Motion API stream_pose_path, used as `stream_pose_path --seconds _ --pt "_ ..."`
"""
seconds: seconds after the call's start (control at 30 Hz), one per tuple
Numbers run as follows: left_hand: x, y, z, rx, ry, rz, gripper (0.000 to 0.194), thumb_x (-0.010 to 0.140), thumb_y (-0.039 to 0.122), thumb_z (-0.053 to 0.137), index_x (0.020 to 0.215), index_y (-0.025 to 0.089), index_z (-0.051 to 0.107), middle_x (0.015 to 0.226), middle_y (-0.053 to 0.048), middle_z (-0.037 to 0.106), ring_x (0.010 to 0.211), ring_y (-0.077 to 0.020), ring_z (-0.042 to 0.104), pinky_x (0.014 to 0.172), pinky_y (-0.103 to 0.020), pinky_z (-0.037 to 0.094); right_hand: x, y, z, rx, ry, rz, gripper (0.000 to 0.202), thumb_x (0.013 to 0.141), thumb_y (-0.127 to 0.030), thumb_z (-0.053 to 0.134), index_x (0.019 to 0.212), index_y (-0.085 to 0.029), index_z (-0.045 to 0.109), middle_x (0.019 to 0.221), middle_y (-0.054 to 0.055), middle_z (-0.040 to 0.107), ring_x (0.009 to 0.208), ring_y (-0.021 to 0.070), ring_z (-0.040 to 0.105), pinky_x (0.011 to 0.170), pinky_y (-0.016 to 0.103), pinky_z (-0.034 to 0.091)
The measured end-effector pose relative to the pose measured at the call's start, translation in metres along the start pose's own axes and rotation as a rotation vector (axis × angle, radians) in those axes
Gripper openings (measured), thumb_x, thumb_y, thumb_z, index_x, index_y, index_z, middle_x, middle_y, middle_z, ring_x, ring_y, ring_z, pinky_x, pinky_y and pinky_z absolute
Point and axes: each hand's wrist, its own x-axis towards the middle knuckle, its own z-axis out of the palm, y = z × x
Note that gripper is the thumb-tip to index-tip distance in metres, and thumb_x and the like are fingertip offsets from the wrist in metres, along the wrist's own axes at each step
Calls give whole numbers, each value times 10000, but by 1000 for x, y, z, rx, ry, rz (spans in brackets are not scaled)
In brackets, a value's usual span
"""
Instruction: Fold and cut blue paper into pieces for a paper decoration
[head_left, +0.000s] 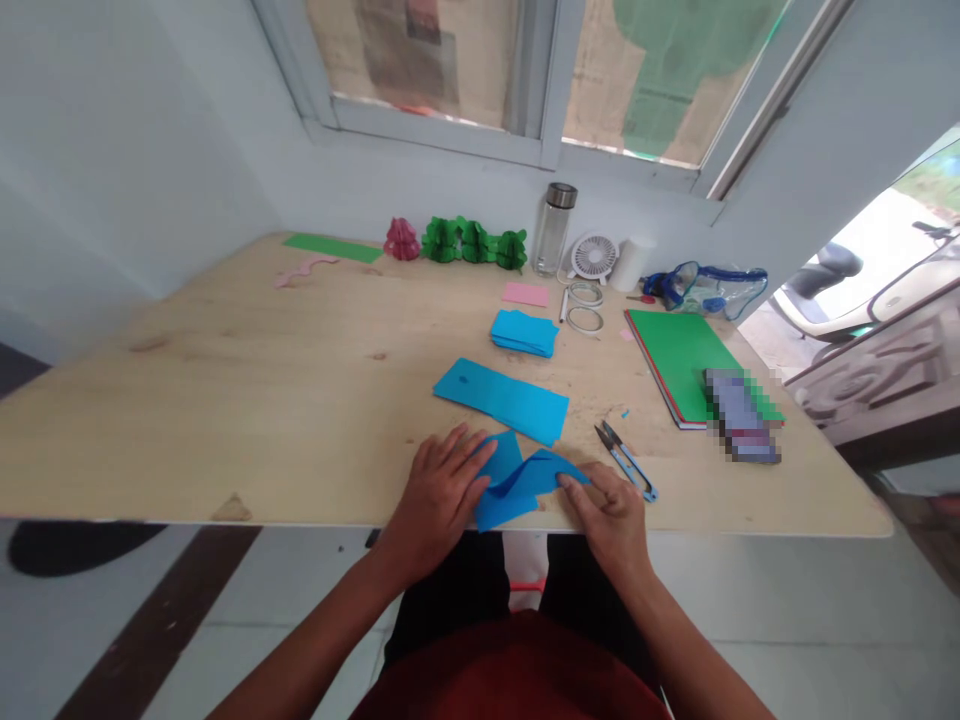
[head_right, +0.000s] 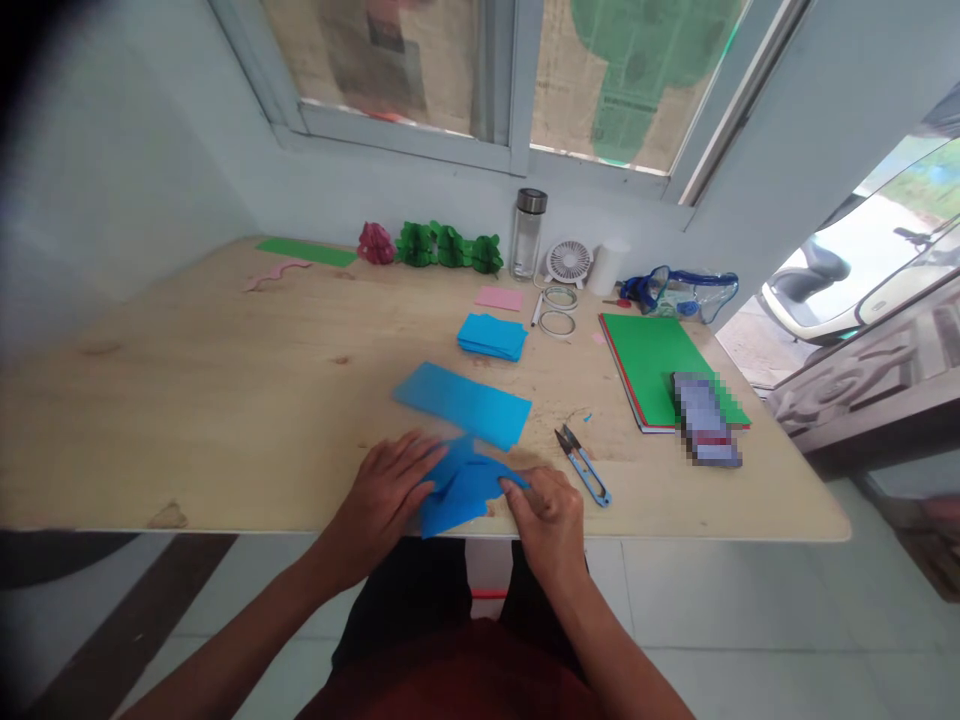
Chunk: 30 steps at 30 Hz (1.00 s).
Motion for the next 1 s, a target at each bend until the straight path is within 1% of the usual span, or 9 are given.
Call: stream_pose_path --seconds 0.17,0.23,0.4,0.53,0.63,0.73,0.8,0.87,1.0 --pt "1 26 -19 -289 402 -126 259 943 275 436 1134 230 605 1129 -70 657 1122 -228 581 983 -416 467 10 -12 6 -33 98 15 270 846 -423 647 667 -221 651 624 -14 646 590 169 611 573 278 475" --pt "7 37 -24 -439 374 -170 233 922 281 487 1128 238 589 1079 -57 652 997 -196 625 892 -363 518 14 -18 10 -45 131 -7 274 838 -431 658 662 -221 637 624 -13 641 598 171 604 591 285 468" --pt "26 46 -24 -825 289 -331 494 853 337 590 1314 228 449 990 -46 648 817 -158 648 778 -317 552 20 -30 19 -29 134 -93 277 859 -424 634 663 -228 625 635 4 638 639 188 599 623 303 458" --pt "32 42 -21 -1041 298 -400 446 813 413 627 1195 209 518 1001 -52 638 741 -150 645 716 -310 554 19 -30 26 -31 158 -102 285 856 -425 637 654 -227 603 620 0 617 628 185 586 612 294 447" --pt "31 38 -23 -1130 304 -473 376 828 485 578 1066 194 563 844 -26 632 681 -154 631 661 -302 537 16 -28 29 -5 129 -73 311 871 -417 612 635 -218 579 602 -13 583 587 160 559 572 263 423" --pt "31 27 -27 -1110 261 -522 342 831 520 541 876 185 591 758 -25 624 695 -167 611 651 -297 513 16 -27 27 39 121 12 400 908 -426 536 573 -209 512 535 -35 472 505 124 467 503 239 360" --pt "35 12 -30 -1062 151 -510 311 793 494 580 787 183 588 724 -23 625 702 -171 603 652 -293 502 17 -25 24 76 124 95 432 917 -443 506 558 -203 490 520 -42 427 496 114 432 490 231 336" --pt "44 -9 -33 -1002 -12 -443 262 727 412 647 854 185 625 771 -24 651 744 -177 618 686 -296 507 21 -19 22 103 134 169 429 898 -472 521 572 -194 516 527 -42 437 515 114 438 502 228 340" --pt "77 -59 -40 -706 -44 -224 265 707 289 586 941 180 650 878 -39 685 848 -187 646 774 -309 516 33 -2 23 116 171 263 389 827 -525 587 657 -176 605 547 -43 472 525 114 442 523 232 357"
